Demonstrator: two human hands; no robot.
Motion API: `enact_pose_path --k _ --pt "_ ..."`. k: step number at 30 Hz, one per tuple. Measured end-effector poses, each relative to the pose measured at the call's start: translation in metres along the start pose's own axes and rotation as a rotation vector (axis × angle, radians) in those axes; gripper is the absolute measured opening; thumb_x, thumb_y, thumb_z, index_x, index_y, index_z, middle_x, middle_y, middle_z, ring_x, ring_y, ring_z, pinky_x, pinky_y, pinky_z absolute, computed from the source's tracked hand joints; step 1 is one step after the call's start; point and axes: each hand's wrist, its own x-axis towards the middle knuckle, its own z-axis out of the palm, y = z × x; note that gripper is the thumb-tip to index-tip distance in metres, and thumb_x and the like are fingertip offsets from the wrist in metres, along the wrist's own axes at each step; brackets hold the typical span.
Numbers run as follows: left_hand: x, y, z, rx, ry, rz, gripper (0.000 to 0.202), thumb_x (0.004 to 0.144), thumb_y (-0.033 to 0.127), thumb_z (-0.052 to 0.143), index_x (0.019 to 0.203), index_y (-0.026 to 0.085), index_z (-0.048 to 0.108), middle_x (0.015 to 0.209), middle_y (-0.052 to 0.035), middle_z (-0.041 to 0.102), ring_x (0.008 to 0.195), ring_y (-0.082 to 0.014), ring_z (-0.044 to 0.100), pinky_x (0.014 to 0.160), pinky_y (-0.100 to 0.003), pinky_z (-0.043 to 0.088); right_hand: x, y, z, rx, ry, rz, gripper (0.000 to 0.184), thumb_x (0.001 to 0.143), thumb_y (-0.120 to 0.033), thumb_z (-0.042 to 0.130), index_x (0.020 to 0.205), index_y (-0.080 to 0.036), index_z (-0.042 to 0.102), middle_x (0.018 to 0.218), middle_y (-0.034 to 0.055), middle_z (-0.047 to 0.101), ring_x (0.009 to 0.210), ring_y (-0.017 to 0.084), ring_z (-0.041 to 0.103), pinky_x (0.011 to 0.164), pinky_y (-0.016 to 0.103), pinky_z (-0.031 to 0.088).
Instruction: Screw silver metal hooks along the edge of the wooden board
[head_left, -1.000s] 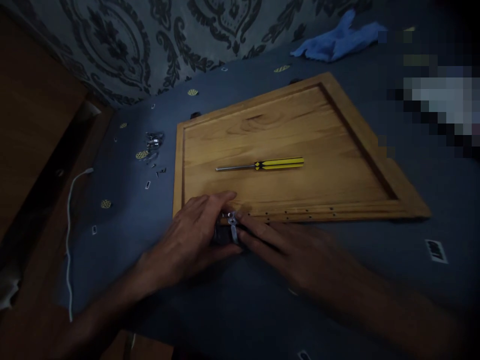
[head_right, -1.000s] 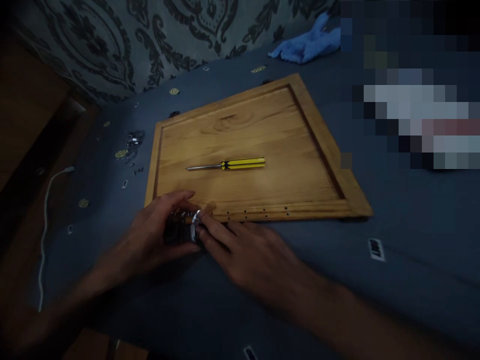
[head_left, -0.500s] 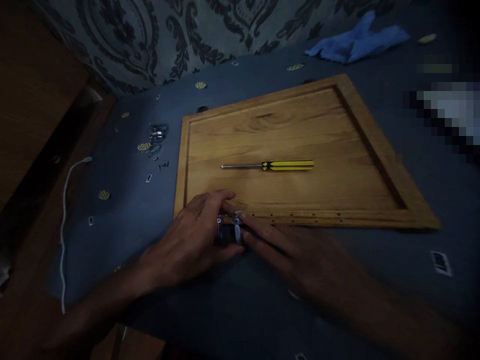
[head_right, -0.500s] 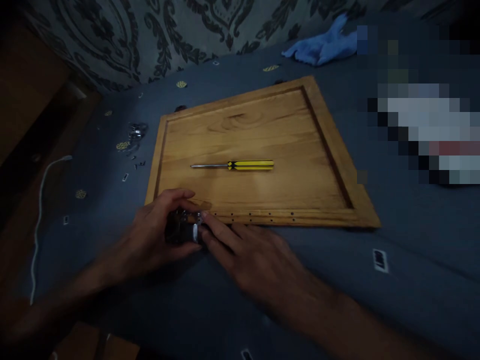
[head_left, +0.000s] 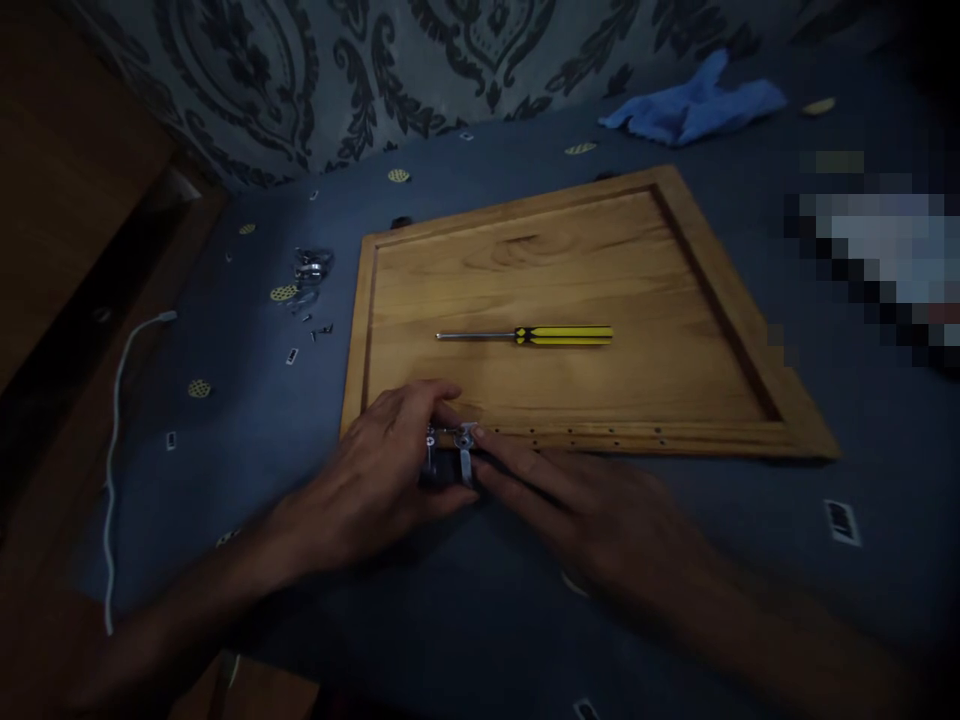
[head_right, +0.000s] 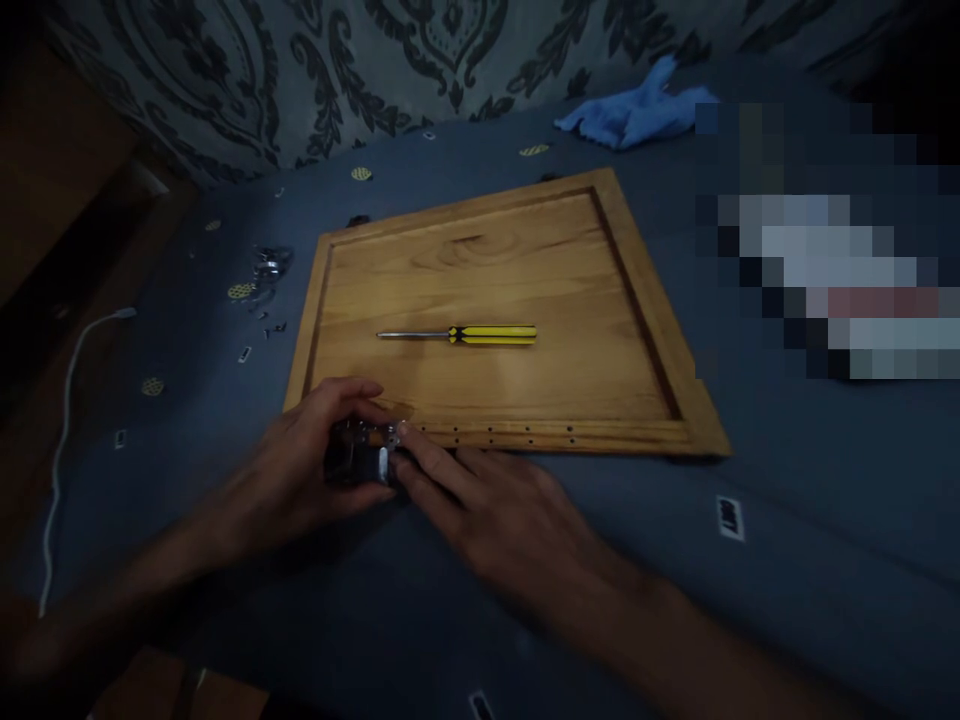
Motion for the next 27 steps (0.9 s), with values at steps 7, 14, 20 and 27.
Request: enact_pose_path --k 7,14,20,27 --pt "-0.001 -0.001 0.001 0.045 0.005 0.018 0.079 0.080 0.024 0.087 0.143 0.030 0.039 0.126 -0.0051 0.069 0.124 -0.0283 0.066 0.106 -0.046 0.057 0.000 0.004 -0.002 0.053 0.035 0.003 0.052 0.093 0.002 0.040 0.134 -0.014 0.066 0.145 0.0101 0.068 0.095 0.020 0.075 0.069 0.031 0.064" --pt "0.000 -0.001 0.001 0.023 0.005 0.037 0.078 0.080 0.025 0.088 0.141 0.028 0.040 0.125 -0.0056 0.069 0.124 -0.0279 0.065 0.107 -0.046 0.056 -0.002 0.002 0.001 0.085 0.061 0.063 0.049 0.096 0.001 0.039 0.133 -0.018 0.066 0.141 0.0070 0.070 0.101 0.018 0.076 0.080 0.029 0.065" --pt "0.000 0.001 0.000 0.000 0.000 0.026 0.076 0.079 0.026 0.089 0.139 0.028 0.042 0.126 -0.0056 0.068 0.126 -0.0274 0.064 0.107 -0.045 0.056 -0.010 0.000 0.001 0.119 0.011 0.065 0.084 0.087 0.009 0.033 0.166 -0.019 0.027 0.153 0.0072 0.061 0.112 0.018 0.073 0.085 0.032 0.065" --pt "0.000 0.000 0.000 -0.015 -0.005 0.033 0.073 0.082 0.027 0.087 0.140 0.028 0.042 0.127 -0.0072 0.068 0.127 -0.0293 0.064 0.107 -0.048 0.056 -0.003 0.002 -0.004 0.063 -0.019 0.022 0.080 0.089 0.007 0.035 0.166 -0.009 0.021 0.154 0.0104 0.059 0.109 0.020 0.074 0.081 0.034 0.066"
